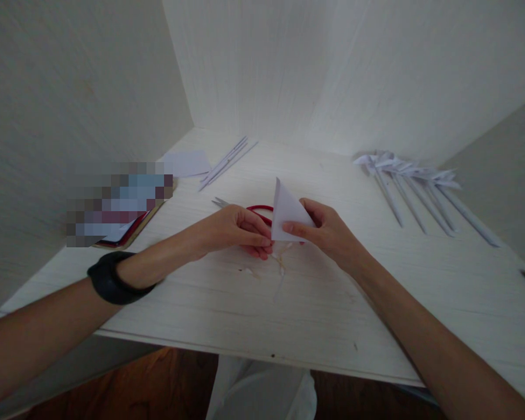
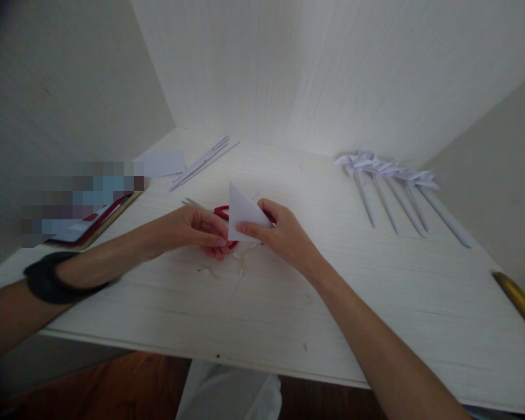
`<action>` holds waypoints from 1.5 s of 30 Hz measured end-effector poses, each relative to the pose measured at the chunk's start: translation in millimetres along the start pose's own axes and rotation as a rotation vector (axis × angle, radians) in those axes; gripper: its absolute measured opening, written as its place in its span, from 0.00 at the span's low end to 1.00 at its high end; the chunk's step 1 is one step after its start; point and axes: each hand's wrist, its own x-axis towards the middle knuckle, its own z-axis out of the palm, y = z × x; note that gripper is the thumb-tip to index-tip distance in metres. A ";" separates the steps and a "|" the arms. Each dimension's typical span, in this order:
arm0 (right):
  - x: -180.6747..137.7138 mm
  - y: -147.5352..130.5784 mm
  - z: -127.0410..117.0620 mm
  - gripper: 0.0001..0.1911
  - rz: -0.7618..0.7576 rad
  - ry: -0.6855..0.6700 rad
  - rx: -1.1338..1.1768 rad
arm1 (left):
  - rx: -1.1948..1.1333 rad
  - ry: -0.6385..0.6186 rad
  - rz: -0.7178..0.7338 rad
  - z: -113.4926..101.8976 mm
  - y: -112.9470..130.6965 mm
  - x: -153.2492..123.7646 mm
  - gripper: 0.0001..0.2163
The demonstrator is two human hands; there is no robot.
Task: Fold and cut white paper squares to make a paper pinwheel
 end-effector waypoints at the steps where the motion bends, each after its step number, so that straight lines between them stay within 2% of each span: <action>1: 0.1 0.0 0.0 0.14 0.002 0.001 -0.004 | -0.004 0.000 0.002 0.2 -0.2 0.2 0.04; 9: 0.2 0.6 -0.6 0.15 -0.001 0.013 -0.053 | 0.015 0.006 0.017 2.4 2.7 0.7 0.06; 22: 0.4 -1.1 1.6 0.14 -0.003 0.003 -0.047 | 0.032 0.024 0.045 2.5 2.2 -0.1 0.03; 27: 0.8 -5.6 -4.9 0.13 -0.012 -0.072 -0.010 | 0.083 0.040 0.036 -0.2 1.3 0.1 0.03; 33: 0.4 -10.2 -18.3 0.10 0.078 -0.180 0.049 | 0.148 0.021 0.013 -6.9 -3.9 2.1 0.04; 45: 0.3 -6.9 -19.0 0.08 0.123 -0.131 0.077 | 0.185 0.025 0.001 -9.6 -2.1 0.2 0.05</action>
